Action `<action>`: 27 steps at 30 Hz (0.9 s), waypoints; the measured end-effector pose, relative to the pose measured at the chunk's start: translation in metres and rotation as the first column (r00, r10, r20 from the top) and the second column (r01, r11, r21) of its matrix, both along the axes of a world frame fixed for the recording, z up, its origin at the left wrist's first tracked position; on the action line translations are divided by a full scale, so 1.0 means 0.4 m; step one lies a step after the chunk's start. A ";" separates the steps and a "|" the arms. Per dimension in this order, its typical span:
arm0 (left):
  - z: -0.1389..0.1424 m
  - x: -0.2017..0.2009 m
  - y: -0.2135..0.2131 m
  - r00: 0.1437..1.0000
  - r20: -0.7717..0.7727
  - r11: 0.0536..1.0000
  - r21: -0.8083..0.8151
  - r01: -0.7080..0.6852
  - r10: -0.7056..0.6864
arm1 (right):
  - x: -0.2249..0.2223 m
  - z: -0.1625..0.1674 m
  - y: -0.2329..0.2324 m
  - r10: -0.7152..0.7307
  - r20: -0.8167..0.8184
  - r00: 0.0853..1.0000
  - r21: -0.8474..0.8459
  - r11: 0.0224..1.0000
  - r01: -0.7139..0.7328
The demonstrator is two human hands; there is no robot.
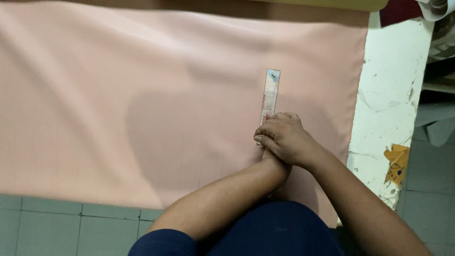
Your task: The person unrolls a large sheet of pink fabric on a table, then uses a ruler and a small marking tool to draw multiple parallel lines across the fabric surface. The person repeatedly repositions the ruler and marks along its edge to create evenly spaced lines.
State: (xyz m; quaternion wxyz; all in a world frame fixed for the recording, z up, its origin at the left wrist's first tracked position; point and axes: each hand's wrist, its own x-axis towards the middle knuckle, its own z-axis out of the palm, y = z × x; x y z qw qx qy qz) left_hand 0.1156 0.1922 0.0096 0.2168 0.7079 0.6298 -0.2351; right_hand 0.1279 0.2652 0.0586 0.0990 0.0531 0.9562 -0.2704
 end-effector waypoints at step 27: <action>-0.086 -0.074 0.018 0.581 0.517 0.466 0.347 -0.814 0.629 | -0.173 -0.053 0.207 -0.191 -0.496 0.847 0.080 0.961 0.264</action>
